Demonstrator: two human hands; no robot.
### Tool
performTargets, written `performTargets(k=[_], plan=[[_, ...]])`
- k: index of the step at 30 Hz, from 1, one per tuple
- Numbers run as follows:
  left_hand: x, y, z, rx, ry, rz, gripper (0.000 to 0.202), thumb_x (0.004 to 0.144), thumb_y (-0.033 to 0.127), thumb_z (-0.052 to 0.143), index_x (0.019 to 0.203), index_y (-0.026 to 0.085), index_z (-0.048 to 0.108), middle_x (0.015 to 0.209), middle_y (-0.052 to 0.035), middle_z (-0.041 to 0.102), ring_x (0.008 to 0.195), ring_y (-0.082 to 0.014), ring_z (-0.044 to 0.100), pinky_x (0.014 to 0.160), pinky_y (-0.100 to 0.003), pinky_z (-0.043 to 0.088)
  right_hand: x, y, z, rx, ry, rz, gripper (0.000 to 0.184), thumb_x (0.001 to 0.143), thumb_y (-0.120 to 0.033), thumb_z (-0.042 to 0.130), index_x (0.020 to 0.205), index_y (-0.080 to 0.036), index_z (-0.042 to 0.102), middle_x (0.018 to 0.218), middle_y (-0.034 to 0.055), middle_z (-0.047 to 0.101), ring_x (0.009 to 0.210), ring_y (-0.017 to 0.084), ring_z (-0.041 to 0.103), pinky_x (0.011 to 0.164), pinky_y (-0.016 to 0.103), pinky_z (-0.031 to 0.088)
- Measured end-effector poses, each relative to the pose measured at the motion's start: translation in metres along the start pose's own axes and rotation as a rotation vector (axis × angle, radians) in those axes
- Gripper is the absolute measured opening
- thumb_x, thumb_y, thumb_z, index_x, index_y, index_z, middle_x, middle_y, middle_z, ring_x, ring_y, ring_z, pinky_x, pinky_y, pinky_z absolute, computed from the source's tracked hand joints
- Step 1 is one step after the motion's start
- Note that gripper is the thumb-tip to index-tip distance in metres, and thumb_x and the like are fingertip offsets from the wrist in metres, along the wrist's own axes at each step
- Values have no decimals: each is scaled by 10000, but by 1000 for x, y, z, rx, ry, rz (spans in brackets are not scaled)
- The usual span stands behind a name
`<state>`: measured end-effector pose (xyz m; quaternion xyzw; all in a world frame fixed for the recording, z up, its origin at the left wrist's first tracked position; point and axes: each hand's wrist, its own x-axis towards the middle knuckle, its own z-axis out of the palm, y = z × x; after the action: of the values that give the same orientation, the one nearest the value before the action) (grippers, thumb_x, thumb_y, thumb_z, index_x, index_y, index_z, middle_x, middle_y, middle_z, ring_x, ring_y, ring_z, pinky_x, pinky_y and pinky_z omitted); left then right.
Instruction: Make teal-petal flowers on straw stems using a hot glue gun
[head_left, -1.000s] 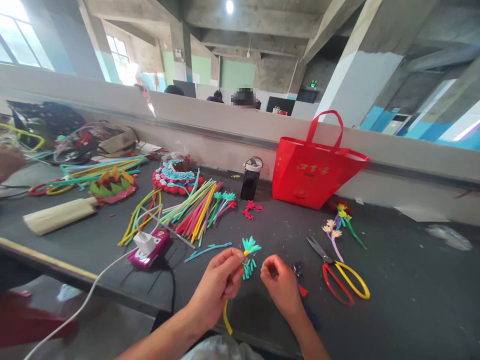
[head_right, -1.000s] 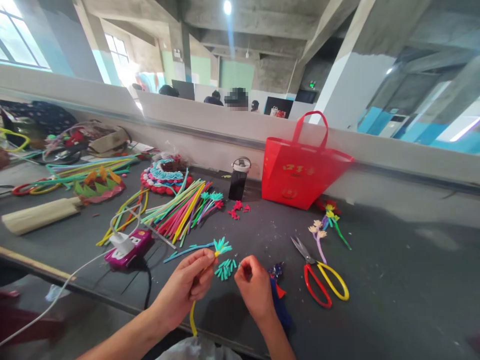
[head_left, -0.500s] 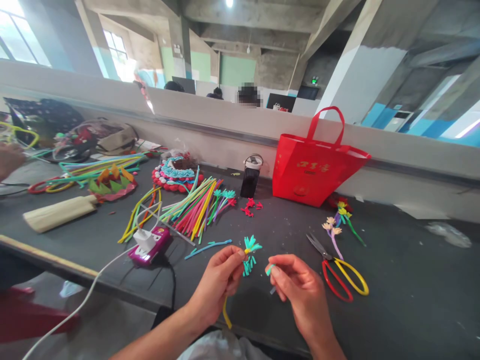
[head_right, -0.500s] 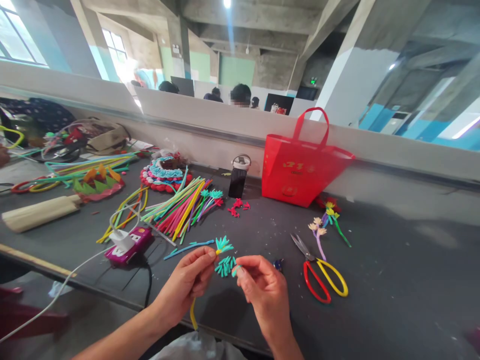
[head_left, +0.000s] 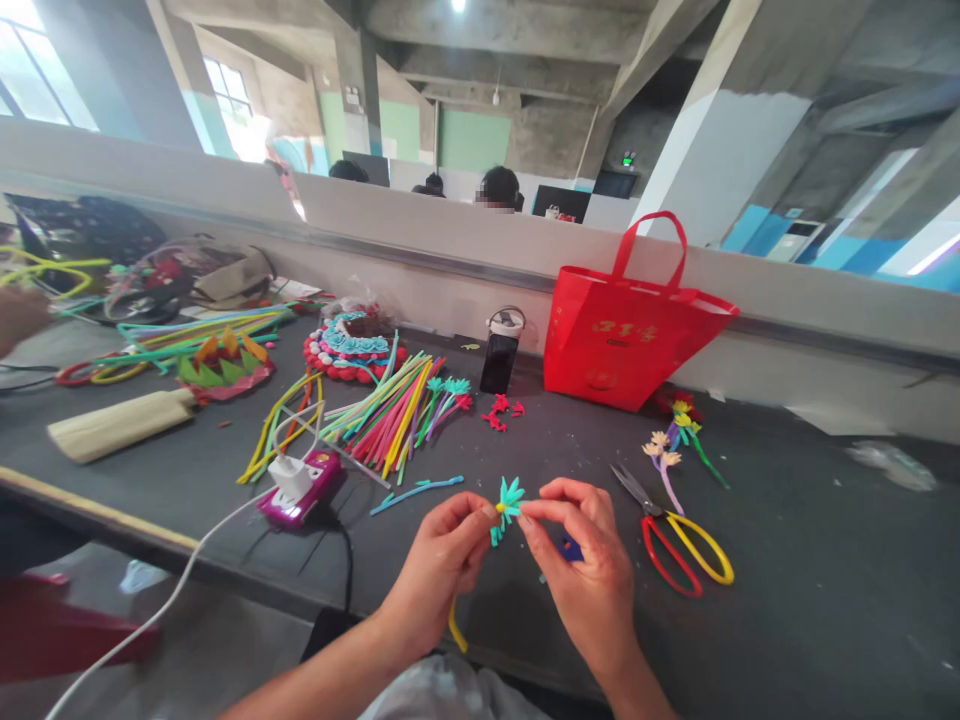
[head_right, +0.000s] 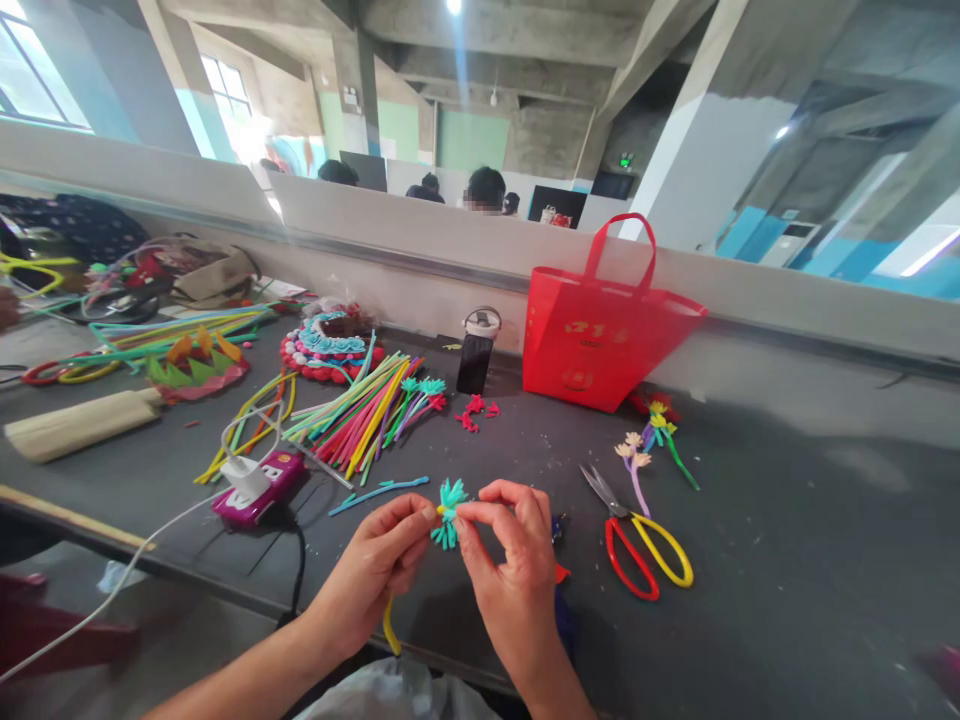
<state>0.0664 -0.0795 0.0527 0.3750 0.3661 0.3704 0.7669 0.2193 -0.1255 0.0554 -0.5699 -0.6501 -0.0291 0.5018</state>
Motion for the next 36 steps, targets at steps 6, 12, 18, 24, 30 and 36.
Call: performTargets(k=[6, 12, 18, 24, 30, 36], plan=[[-1, 0, 0, 7, -9, -10, 293, 800, 406, 681, 739, 182, 501, 520, 103, 299, 444, -41, 158, 416, -209, 89, 1, 1, 2, -34, -2, -21, 55, 890, -208, 636, 912, -250, 664, 997, 47, 573, 973, 214, 528, 835, 376, 467], [0, 0, 0, 25, -8, -4, 301, 790, 407, 692, 734, 179, 503, 529, 104, 275, 455, -43, 143, 418, -208, 87, -1, 2, 5, -50, 24, -37, 55, 886, -195, 630, 910, -240, 651, 982, 43, 579, 962, 210, 531, 837, 381, 463], [-2, 1, -2, 35, -4, -14, 281, 771, 387, 706, 739, 174, 526, 533, 107, 260, 452, -39, 120, 410, -201, 86, -2, 2, 6, -71, 24, -30, 51, 878, -193, 617, 892, -237, 638, 971, 48, 586, 962, 220, 534, 837, 393, 461], [-2, 1, -2, 66, 5, -6, 278, 759, 389, 705, 723, 168, 540, 516, 111, 255, 444, -36, 117, 406, -193, 98, -2, 3, 7, -105, 1, -27, 51, 873, -194, 607, 882, -236, 635, 980, 52, 593, 964, 225, 531, 847, 407, 454], [2, 0, -3, 93, 4, 0, 273, 768, 387, 689, 733, 168, 530, 514, 112, 260, 440, -37, 126, 403, -192, 101, 0, 2, 9, -97, 14, -35, 51, 874, -178, 606, 873, -224, 628, 934, 43, 607, 921, 214, 541, 829, 390, 450], [4, 0, -4, 59, -11, -55, 301, 785, 412, 683, 754, 186, 486, 524, 119, 239, 448, -40, 101, 409, -193, 69, -2, 4, 10, -64, -1, -9, 107, 893, -220, 617, 996, -236, 643, 967, 51, 622, 950, 221, 556, 839, 389, 461]])
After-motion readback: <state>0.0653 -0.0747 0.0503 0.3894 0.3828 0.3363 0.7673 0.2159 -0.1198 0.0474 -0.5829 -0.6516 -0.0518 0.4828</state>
